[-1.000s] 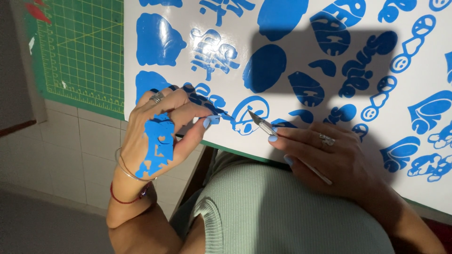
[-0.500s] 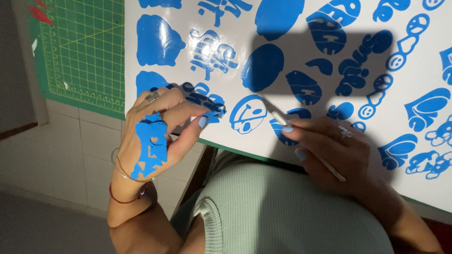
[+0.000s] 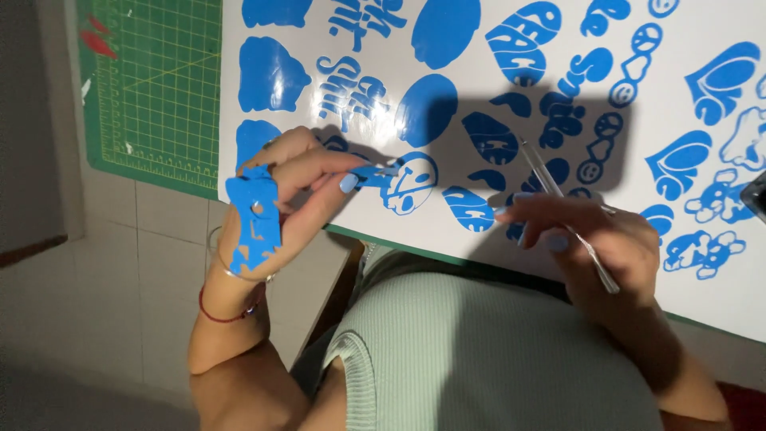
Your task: The person uses a craft knife to cut out blue sticker designs from a white backing sheet on a green cutting mat. They carefully trace the outlines of various shapes and text, then peel away the excess material to reveal the finished stickers.
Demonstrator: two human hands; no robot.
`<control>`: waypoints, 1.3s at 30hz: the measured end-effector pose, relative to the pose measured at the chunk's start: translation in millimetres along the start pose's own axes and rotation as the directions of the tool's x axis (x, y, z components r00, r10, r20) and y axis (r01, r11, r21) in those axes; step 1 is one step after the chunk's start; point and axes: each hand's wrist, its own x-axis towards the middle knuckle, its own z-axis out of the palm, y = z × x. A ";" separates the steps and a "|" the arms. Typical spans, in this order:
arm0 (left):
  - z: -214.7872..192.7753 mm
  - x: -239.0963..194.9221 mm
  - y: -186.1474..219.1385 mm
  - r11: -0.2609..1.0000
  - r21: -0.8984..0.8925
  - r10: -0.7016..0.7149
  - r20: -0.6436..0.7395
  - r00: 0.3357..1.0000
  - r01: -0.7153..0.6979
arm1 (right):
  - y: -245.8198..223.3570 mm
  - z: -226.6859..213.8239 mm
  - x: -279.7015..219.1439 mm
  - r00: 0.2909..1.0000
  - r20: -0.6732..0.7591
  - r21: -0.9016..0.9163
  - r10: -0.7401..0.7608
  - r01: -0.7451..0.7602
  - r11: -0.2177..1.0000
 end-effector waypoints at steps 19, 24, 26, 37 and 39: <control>46.7 26.6 7.8 0.929 -0.370 0.024 0.019 1.000 -0.015 | -25.9 -23.5 66.1 0.966 0.196 -0.198 -0.171 0.209 0.958; 52.2 32.9 12.5 0.937 -0.349 0.027 0.029 0.999 -0.015 | -12.3 -1.1 84.1 0.963 0.213 -0.018 -0.163 0.170 0.985; 58.1 32.4 6.0 0.952 -0.295 0.084 -0.017 0.996 -0.085 | -6.0 1.1 84.4 0.957 0.219 -0.032 -0.192 0.203 0.979; 77.5 37.0 -4.5 0.970 0.153 0.195 -0.023 0.980 -0.189 | -66.5 29.4 112.6 0.938 0.114 -0.054 -0.327 0.334 0.941; 79.2 36.6 -12.3 0.942 -0.175 -0.253 0.193 0.948 0.287 | -46.2 54.9 103.4 0.580 0.293 -0.636 -0.760 0.712 0.298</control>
